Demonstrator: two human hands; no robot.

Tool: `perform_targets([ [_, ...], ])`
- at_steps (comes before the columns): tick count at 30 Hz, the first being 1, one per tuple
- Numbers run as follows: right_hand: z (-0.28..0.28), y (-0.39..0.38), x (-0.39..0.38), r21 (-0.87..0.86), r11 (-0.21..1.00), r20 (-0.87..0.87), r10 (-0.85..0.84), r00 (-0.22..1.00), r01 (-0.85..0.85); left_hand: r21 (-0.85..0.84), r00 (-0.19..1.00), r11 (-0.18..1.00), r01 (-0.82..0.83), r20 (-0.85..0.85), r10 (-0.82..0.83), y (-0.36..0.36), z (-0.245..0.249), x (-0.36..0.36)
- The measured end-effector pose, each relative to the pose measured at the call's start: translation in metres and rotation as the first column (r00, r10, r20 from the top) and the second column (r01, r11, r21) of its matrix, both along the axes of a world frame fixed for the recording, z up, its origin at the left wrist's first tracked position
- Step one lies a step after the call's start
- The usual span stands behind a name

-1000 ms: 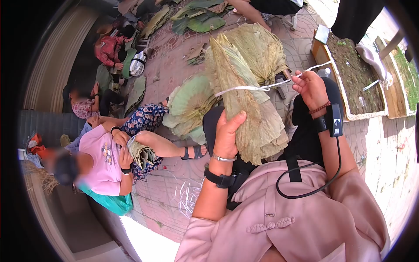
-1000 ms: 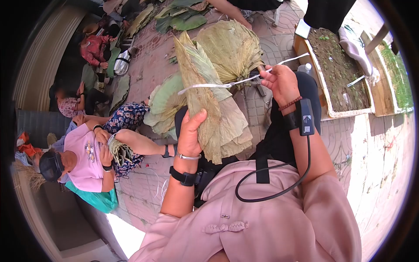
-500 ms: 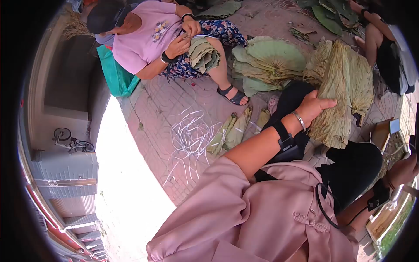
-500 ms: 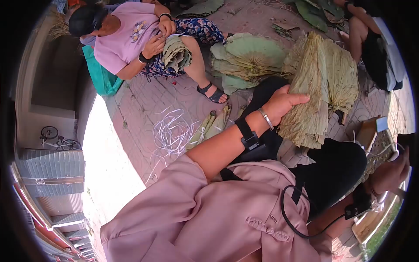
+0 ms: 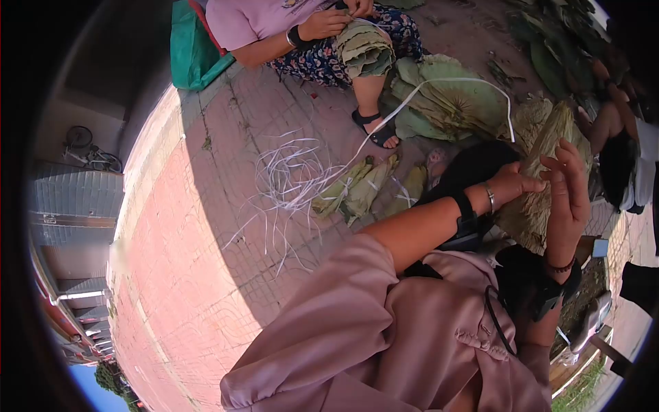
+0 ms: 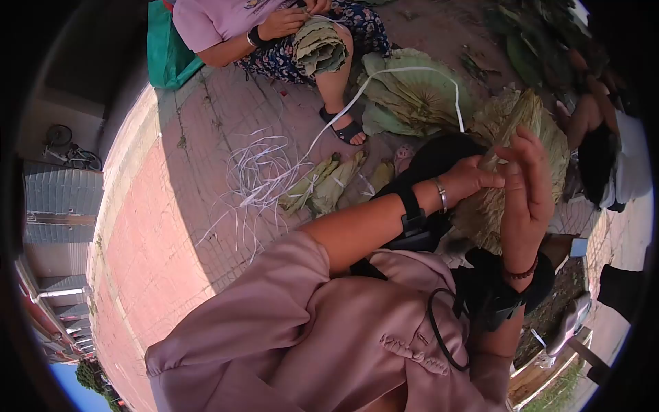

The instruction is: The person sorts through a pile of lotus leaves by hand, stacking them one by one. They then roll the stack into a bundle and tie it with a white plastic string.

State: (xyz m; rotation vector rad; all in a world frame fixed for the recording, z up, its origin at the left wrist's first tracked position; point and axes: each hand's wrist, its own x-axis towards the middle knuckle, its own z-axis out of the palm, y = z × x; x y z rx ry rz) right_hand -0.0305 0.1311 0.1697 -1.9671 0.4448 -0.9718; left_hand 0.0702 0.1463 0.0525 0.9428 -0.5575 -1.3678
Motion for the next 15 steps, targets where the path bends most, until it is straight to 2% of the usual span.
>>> perform_targets([
  [1, -0.006, -0.013, -0.013, -0.006, 1.0, -0.008, -0.007, 1.0, 0.007, -0.006, 1.0, 1.0, 0.007, -0.008, -0.007, 0.004, 0.006, 0.002],
  [3, -0.014, -0.032, -0.044, 0.144, 0.962, -0.118, -0.214, 0.97, 0.23, 0.059, 0.996, 0.997, 0.055, -0.068, -0.051, 0.004, 0.011, 0.001],
  [8, -0.053, -0.056, -0.093, 0.145, 0.905, -0.185, -0.372, 0.91, 0.4, -0.026, 0.981, 0.992, 0.126, -0.145, -0.128, -0.001, 0.005, 0.0],
  [9, -0.058, -0.055, -0.098, 0.115, 0.889, -0.203, -0.415, 0.887, 0.443, -0.044, 0.965, 0.984, 0.175, -0.192, -0.181, 0.0, 0.004, 0.001],
  [10, -0.062, -0.057, -0.102, 0.032, 0.884, -0.241, -0.447, 0.862, 0.467, -0.046, 0.948, 0.973, 0.228, -0.219, -0.232, 0.0, 0.005, 0.001],
  [11, -0.072, -0.063, -0.106, -0.101, 0.878, -0.205, -0.479, 0.854, 0.468, -0.039, 0.93, 0.96, 0.278, -0.237, -0.279, 0.0, 0.006, 0.005],
  [12, -0.066, -0.058, -0.104, -0.053, 0.886, -0.203, -0.461, 0.864, 0.461, -0.05, 0.917, 0.948, 0.315, -0.242, -0.317, 0.001, 0.006, 0.007],
  [13, -0.063, -0.059, -0.104, -0.158, 0.883, -0.209, -0.467, 0.859, 0.441, -0.058, 0.905, 0.937, 0.345, -0.246, -0.348, 0.001, 0.007, 0.009],
  [15, -0.054, -0.058, -0.1, -0.154, 0.878, -0.213, -0.478, 0.852, 0.453, -0.052, 0.886, 0.912, 0.407, -0.222, -0.407, 0.001, 0.012, 0.01],
])
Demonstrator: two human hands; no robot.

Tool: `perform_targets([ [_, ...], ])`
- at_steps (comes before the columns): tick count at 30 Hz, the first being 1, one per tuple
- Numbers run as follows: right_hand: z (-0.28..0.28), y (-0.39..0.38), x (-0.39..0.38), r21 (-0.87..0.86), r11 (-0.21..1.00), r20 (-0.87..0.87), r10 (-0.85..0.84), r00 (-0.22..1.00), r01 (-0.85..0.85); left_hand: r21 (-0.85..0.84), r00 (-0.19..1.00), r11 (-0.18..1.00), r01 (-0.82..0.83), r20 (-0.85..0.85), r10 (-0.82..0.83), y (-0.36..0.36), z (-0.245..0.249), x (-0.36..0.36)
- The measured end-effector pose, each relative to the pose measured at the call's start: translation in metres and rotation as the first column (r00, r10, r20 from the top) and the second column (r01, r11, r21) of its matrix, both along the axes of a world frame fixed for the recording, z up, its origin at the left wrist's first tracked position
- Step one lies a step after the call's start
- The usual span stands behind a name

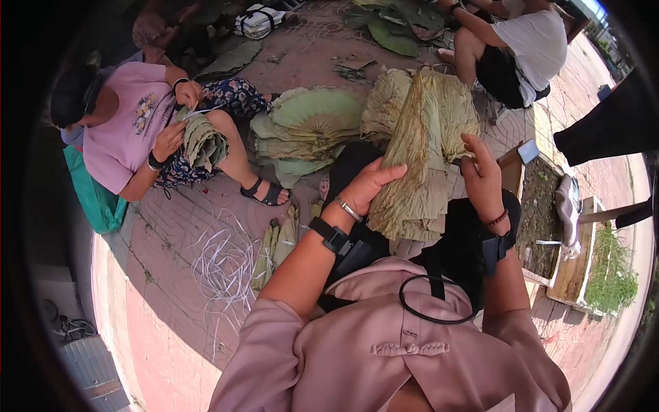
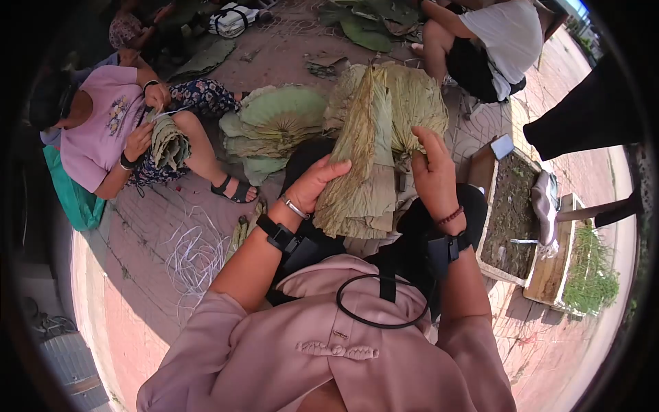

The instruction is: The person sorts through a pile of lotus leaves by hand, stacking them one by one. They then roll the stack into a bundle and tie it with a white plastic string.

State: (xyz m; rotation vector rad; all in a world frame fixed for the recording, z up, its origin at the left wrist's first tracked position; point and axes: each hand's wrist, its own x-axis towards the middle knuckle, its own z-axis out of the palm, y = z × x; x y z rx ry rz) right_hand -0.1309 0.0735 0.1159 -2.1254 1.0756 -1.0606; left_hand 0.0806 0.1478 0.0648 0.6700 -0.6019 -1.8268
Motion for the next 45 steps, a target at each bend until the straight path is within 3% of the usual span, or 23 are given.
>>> perform_targets([
  [2, 0.0, -0.004, -0.001, -0.18, 0.984, -0.089, -0.019, 0.996, 0.003, 0.001, 0.998, 0.998, 0.057, 0.036, -0.057, -0.001, 0.004, -0.001],
  [6, 0.001, -0.007, -0.002, -0.263, 0.964, -0.214, -0.103, 0.971, 0.044, 0.068, 0.982, 0.981, 0.183, 0.041, -0.186, -0.002, 0.015, -0.001],
  [8, 0.005, -0.008, -0.008, -0.444, 0.892, -0.523, -0.185, 0.832, -0.081, 0.111, 0.964, 0.96, 0.259, 0.033, -0.263, -0.004, 0.018, -0.002],
  [10, 0.002, -0.007, -0.017, -0.428, 0.899, -0.537, -0.172, 0.826, -0.091, 0.164, 0.949, 0.941, 0.295, 0.059, -0.308, -0.002, 0.025, -0.001],
  [12, -0.001, -0.007, -0.024, -0.364, 0.909, -0.56, -0.039, 0.827, -0.204, 0.249, 0.951, 0.919, 0.307, -0.029, -0.309, 0.0, 0.032, -0.001],
  [14, -0.006, -0.007, -0.031, -0.345, 0.92, -0.499, -0.013, 0.866, -0.185, 0.352, 0.961, 0.896, 0.27, -0.048, -0.271, -0.002, 0.022, -0.001],
  [17, -0.011, -0.008, -0.039, -0.194, 0.966, -0.414, 0.079, 0.907, -0.172, 0.224, 0.977, 0.974, 0.026, -0.213, 0.023, -0.017, -0.021, 0.009],
  [18, -0.013, -0.008, -0.039, -0.032, 0.995, -0.359, 0.082, 0.93, -0.1, -0.087, 0.775, 0.861, 0.501, -0.399, -0.491, -0.028, -0.025, 0.015],
  [19, -0.014, -0.007, -0.038, 0.137, 0.99, -0.302, 0.077, 0.95, -0.036, -0.011, 0.895, 0.917, 0.4, -0.211, -0.393, -0.027, -0.032, 0.015],
  [20, -0.015, -0.006, -0.035, 0.137, 0.99, -0.294, 0.07, 0.953, -0.03, 0.036, 0.96, 0.96, 0.279, -0.004, -0.279, -0.025, -0.023, 0.003],
  [21, -0.014, -0.003, -0.03, 0.231, 0.973, -0.151, 0.019, 0.988, 0.017, 0.038, 0.959, 0.958, 0.284, 0.003, -0.284, -0.022, -0.014, -0.009],
  [22, -0.015, -0.001, -0.026, 0.33, 0.943, -0.011, -0.045, 0.999, 0.046, -0.017, 0.972, 0.982, 0.19, 0.143, -0.185, -0.019, -0.005, -0.023],
  [23, -0.025, -0.002, -0.021, 0.355, 0.933, -0.025, -0.056, 0.998, 0.061, -0.085, 0.959, 0.991, 0.1, 0.275, -0.073, -0.015, 0.0, -0.034],
  [28, -0.04, 0.015, -0.001, 0.299, 0.954, -0.117, 0.046, 0.992, -0.009, -0.155, 0.957, 0.987, -0.046, 0.277, 0.088, -0.021, 0.001, -0.059],
  [30, -0.048, 0.019, 0.001, 0.339, 0.92, 0.078, 0.18, 0.981, -0.195, -0.15, 0.926, 0.978, -0.147, 0.326, 0.189, -0.022, -0.005, -0.056],
  [32, -0.051, 0.02, -0.001, 0.368, 0.909, 0.069, 0.182, 0.981, -0.194, -0.13, 0.945, 0.977, -0.167, 0.261, 0.196, -0.019, -0.009, -0.052],
  [35, -0.053, 0.021, -0.002, 0.475, 0.848, 0.21, 0.153, 0.966, -0.237, -0.089, 0.965, 0.978, -0.191, 0.166, 0.203, -0.018, -0.009, -0.048],
  [37, -0.053, 0.022, -0.002, 0.631, 0.679, 0.469, 0.049, 0.882, -0.374, 0.07, 0.991, 0.988, -0.134, 0.009, 0.134, -0.016, -0.004, -0.042],
  [38, -0.056, 0.021, -0.004, 0.631, 0.68, 0.468, 0.051, 0.882, -0.374, 0.069, 0.991, 0.988, -0.136, 0.008, 0.135, -0.015, -0.005, -0.04],
  [40, -0.064, 0.016, -0.005, 0.659, 0.574, 0.663, -0.14, 0.735, -0.486, 0.102, 0.985, 0.981, -0.167, -0.026, 0.17, -0.012, -0.007, -0.035],
  [42, -0.064, 0.013, -0.007, 0.674, 0.565, 0.68, -0.221, 0.699, -0.476, 0.102, 0.979, 0.979, -0.178, -0.085, 0.186, -0.011, -0.006, -0.034],
  [45, -0.065, 0.012, -0.011, 0.688, 0.46, 0.72, -0.333, 0.609, -0.562, 0.11, 0.966, 0.975, -0.193, -0.153, 0.208, -0.01, -0.008, -0.032],
])
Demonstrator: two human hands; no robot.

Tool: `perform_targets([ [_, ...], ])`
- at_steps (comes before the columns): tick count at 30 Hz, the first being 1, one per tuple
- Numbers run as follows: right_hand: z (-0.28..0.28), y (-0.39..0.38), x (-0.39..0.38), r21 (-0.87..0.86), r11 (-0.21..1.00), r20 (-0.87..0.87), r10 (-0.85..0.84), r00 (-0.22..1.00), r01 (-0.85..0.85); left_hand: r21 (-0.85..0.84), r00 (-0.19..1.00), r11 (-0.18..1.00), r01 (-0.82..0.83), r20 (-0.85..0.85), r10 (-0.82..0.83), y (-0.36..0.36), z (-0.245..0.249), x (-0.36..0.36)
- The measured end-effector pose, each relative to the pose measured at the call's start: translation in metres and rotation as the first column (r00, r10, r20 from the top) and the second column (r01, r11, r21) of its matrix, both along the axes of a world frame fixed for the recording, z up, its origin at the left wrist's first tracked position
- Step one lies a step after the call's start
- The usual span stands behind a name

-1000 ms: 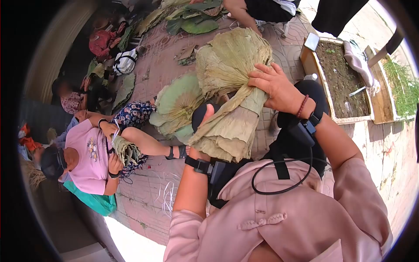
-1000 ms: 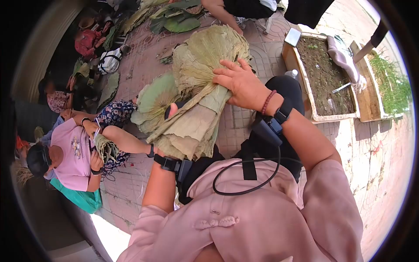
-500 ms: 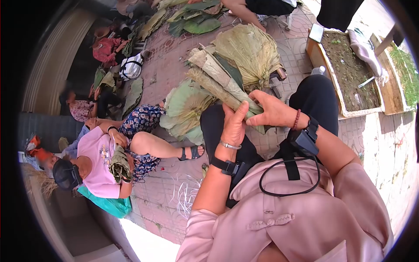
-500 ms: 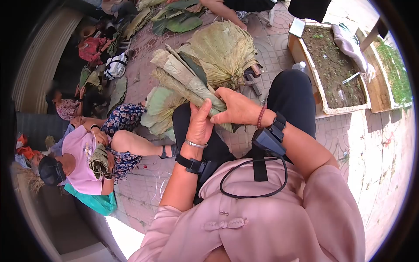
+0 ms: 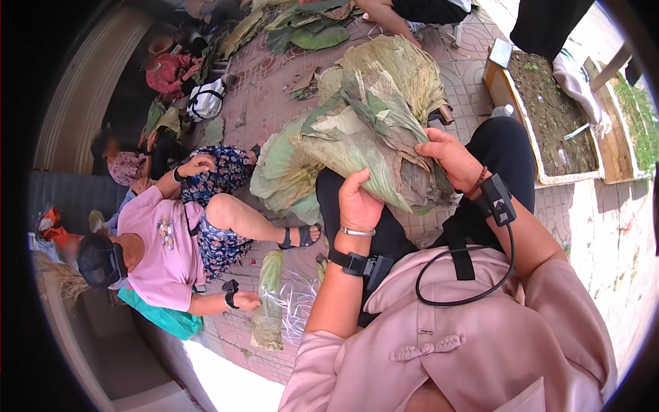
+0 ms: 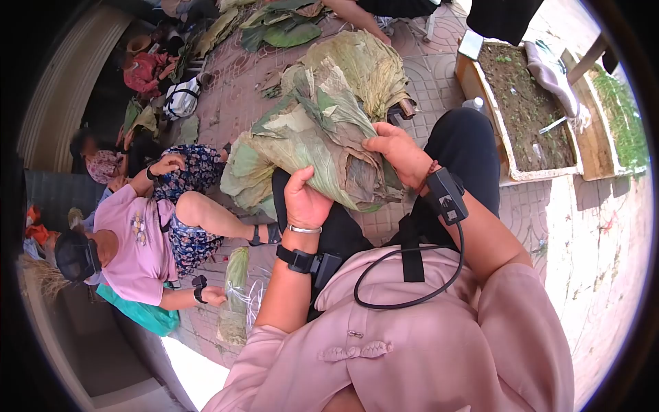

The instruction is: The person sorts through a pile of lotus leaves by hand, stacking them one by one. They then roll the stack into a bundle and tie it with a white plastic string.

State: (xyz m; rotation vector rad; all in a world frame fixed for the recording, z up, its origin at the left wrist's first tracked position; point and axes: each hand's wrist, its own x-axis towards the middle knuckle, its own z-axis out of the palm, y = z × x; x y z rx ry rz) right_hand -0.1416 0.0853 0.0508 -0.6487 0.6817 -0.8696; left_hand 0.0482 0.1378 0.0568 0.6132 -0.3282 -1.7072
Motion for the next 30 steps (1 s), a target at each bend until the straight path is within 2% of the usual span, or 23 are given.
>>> perform_targets([
  [4, 0.001, 0.004, 0.003, -0.015, 1.0, 0.025, -0.018, 1.0, 0.018, 0.073, 1.0, 0.997, 0.002, 0.029, -0.004, 0.001, -0.002, 0.001],
  [6, 0.01, 0.012, 0.006, -0.272, 0.959, -0.227, -0.144, 0.963, 0.079, 0.064, 0.999, 0.998, 0.0, 0.039, -0.002, 0.001, -0.004, 0.002],
  [7, 0.008, 0.012, 0.007, -0.27, 0.96, -0.228, -0.143, 0.963, 0.078, 0.053, 0.999, 0.999, 0.001, 0.049, -0.003, 0.001, -0.005, 0.002],
  [9, 0.003, 0.013, 0.009, -0.558, 0.827, -0.538, -0.294, 0.79, -0.072, 0.057, 0.998, 0.998, -0.002, 0.068, -0.002, 0.002, -0.006, 0.004],
  [12, 0.005, 0.014, 0.01, -0.463, 0.879, -0.646, -0.25, 0.721, -0.11, 0.017, 0.996, 1.0, 0.008, 0.09, -0.01, 0.004, -0.003, 0.004],
  [13, 0.002, 0.012, 0.009, -0.464, 0.879, -0.646, -0.251, 0.721, -0.109, -0.022, 0.996, 1.0, 0.015, 0.093, -0.013, 0.004, -0.002, 0.003],
  [14, -0.001, 0.009, 0.009, -0.285, 0.959, -0.46, -0.127, 0.879, -0.011, -0.023, 0.996, 1.0, 0.017, 0.093, -0.015, 0.005, -0.002, 0.003],
  [15, -0.003, 0.007, 0.008, -0.073, 0.997, -0.214, -0.048, 0.976, 0.033, -0.024, 0.998, 1.0, 0.001, 0.055, 0.0, 0.004, -0.002, 0.004],
  [16, -0.004, 0.007, 0.006, -0.074, 0.997, -0.213, -0.051, 0.976, 0.036, -0.024, 1.0, 1.0, -0.015, 0.016, 0.015, 0.004, -0.001, 0.004],
  [18, 0.009, 0.008, 0.006, 0.027, 0.995, 0.057, -0.103, 0.993, 0.101, -0.024, 1.0, 1.0, -0.008, -0.01, 0.008, 0.004, 0.002, 0.003],
  [20, 0.01, 0.009, 0.006, 0.003, 0.994, 0.068, -0.109, 0.992, 0.109, -0.025, 0.999, 1.0, -0.004, -0.035, 0.003, 0.003, 0.002, 0.002],
  [22, 0.011, 0.009, 0.006, -0.02, 0.993, 0.078, -0.113, 0.99, 0.115, -0.027, 0.989, 0.998, -0.056, 0.136, 0.059, 0.002, -0.003, -0.005],
  [23, 0.012, 0.01, 0.007, -0.04, 0.991, 0.038, -0.13, 0.991, 0.132, -0.028, 0.989, 0.998, -0.056, 0.136, 0.059, 0.002, -0.004, -0.009],
  [25, 0.013, 0.012, 0.009, -0.06, 0.988, -0.001, -0.146, 0.989, 0.145, -0.119, 0.891, 0.986, -0.119, 0.424, 0.159, 0.005, -0.006, -0.02],
  [27, 0.013, 0.014, 0.011, -0.112, 0.976, -0.053, -0.194, 0.98, 0.187, -0.08, 0.869, 0.985, -0.154, 0.464, 0.174, 0.009, 0.001, -0.03],
  [29, 0.016, 0.016, 0.013, -0.176, 0.964, -0.078, -0.214, 0.974, 0.198, 0.0, 0.74, 0.977, -0.212, 0.653, 0.161, 0.012, 0.007, -0.036],
  [30, 0.018, 0.016, 0.014, -0.239, 0.949, -0.102, -0.235, 0.967, 0.206, -0.001, 0.739, 0.977, -0.212, 0.654, 0.161, 0.012, 0.006, -0.038],
])
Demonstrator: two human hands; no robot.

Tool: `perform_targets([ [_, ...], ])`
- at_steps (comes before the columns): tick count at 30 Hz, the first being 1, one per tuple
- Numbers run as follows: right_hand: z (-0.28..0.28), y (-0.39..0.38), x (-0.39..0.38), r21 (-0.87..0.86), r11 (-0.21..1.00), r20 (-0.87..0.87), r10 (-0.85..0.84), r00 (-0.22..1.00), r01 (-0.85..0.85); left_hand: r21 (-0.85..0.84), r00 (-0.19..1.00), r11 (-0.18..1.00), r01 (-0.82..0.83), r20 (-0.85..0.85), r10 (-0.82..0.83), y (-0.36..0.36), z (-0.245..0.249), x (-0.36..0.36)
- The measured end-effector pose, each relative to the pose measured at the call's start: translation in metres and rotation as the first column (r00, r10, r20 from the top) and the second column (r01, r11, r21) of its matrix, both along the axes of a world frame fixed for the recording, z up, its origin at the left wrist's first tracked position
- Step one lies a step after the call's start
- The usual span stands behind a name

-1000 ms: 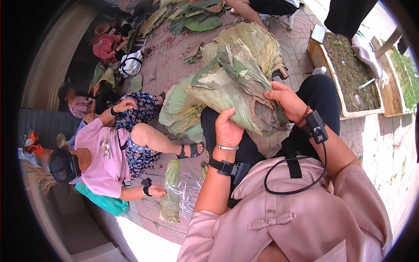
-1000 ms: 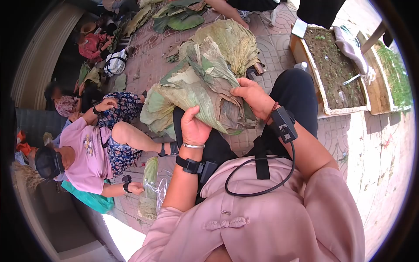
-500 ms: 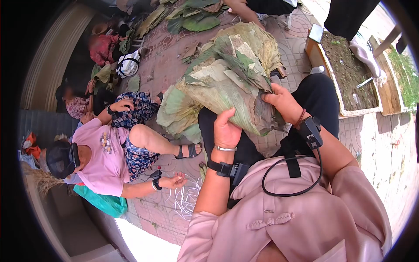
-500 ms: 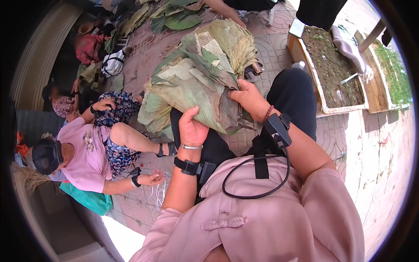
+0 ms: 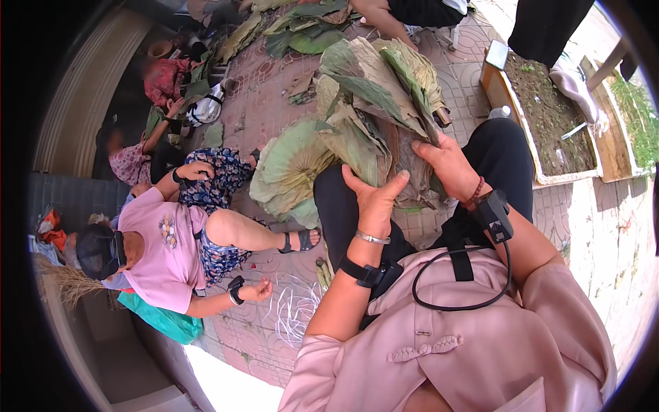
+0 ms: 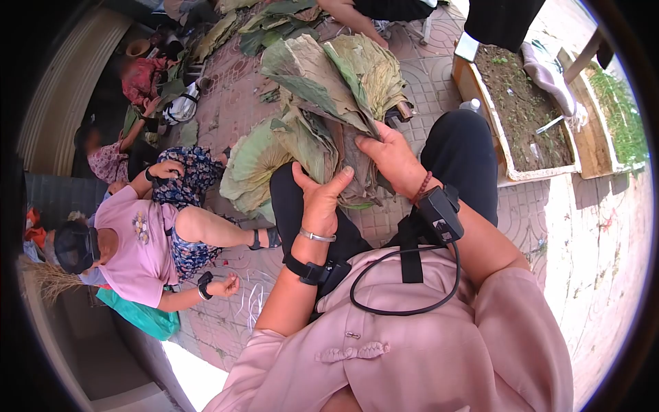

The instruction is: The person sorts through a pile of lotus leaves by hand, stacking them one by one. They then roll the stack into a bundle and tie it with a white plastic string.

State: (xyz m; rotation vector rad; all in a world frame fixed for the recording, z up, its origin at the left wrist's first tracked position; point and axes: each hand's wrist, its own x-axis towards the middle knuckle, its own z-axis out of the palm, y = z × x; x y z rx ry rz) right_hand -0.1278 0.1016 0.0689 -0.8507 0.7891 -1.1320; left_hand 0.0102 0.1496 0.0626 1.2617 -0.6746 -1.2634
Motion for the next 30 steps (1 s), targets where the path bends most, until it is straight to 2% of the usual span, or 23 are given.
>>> perform_targets([
  [2, 0.007, 0.004, 0.003, -0.02, 1.0, 0.026, -0.023, 0.999, 0.024, 0.0, 0.975, 1.0, 0.009, 0.222, -0.008, -0.001, -0.001, -0.002],
  [3, 0.01, 0.005, 0.004, -0.038, 0.998, 0.05, -0.047, 0.998, 0.049, -0.002, 0.975, 1.0, 0.007, 0.224, -0.007, -0.002, 0.001, -0.002],
  [5, 0.008, 0.003, 0.004, 0.004, 0.998, 0.117, -0.063, 0.991, 0.063, 0.009, 0.994, 0.995, -0.097, -0.054, 0.097, -0.004, 0.004, -0.002],
  [6, 0.008, 0.002, 0.004, 0.048, 0.996, 0.181, -0.083, 0.98, 0.075, 0.007, 0.994, 0.995, -0.095, -0.053, 0.095, -0.006, -0.002, 0.003],
  [7, 0.008, 0.002, 0.002, 0.047, 0.996, 0.181, -0.085, 0.98, 0.078, -0.04, 0.982, 0.997, -0.063, -0.178, 0.055, -0.009, -0.013, 0.011],
  [8, 0.014, 0.003, -0.001, 0.098, 0.994, 0.28, -0.072, 0.957, 0.047, -0.092, 0.954, 0.995, -0.036, -0.299, 0.007, -0.011, -0.012, 0.016],
  [9, 0.017, 0.003, -0.002, 0.146, 0.989, 0.376, -0.064, 0.924, 0.009, -0.094, 0.954, 0.995, -0.034, -0.299, 0.004, -0.011, -0.012, 0.019],
  [11, 0.008, 0.001, -0.005, 0.175, 0.984, 0.384, -0.082, 0.92, 0.014, -0.041, 0.791, 0.999, 0.002, -0.611, -0.026, -0.01, -0.01, 0.023],
  [13, -0.006, -0.001, -0.007, 0.204, 0.979, 0.392, -0.098, 0.915, 0.017, -0.039, 0.765, 0.999, 0.007, -0.644, -0.031, -0.011, -0.01, 0.027],
  [15, -0.013, -0.002, -0.004, 0.347, 0.937, 0.48, -0.139, 0.866, -0.042, 0.003, 0.684, 0.999, 0.033, -0.729, -0.02, -0.009, -0.008, 0.032],
  [19, -0.012, 0.001, -0.003, 0.382, 0.915, 0.572, -0.124, 0.81, -0.13, -0.018, 0.64, 0.998, 0.065, -0.767, -0.056, -0.007, -0.007, 0.035],
  [24, -0.01, 0.003, -0.001, 0.368, 0.905, 0.664, -0.093, 0.742, -0.215, -0.108, 0.525, 0.988, 0.107, -0.838, -0.149, -0.003, 0.011, 0.019],
  [25, -0.011, 0.004, -0.001, 0.368, 0.904, 0.663, -0.092, 0.743, -0.218, -0.108, 0.525, 0.989, 0.105, -0.839, -0.147, -0.004, 0.01, 0.019],
  [27, -0.006, 0.007, 0.004, 0.333, 0.906, 0.704, -0.054, 0.709, -0.262, -0.131, 0.698, 0.985, 0.115, -0.695, -0.174, -0.007, 0.007, 0.022],
  [30, -0.005, 0.007, 0.008, 0.311, 0.907, 0.704, -0.019, 0.71, -0.283, -0.072, 0.654, 0.991, 0.117, -0.745, -0.131, -0.01, 0.008, 0.038],
])
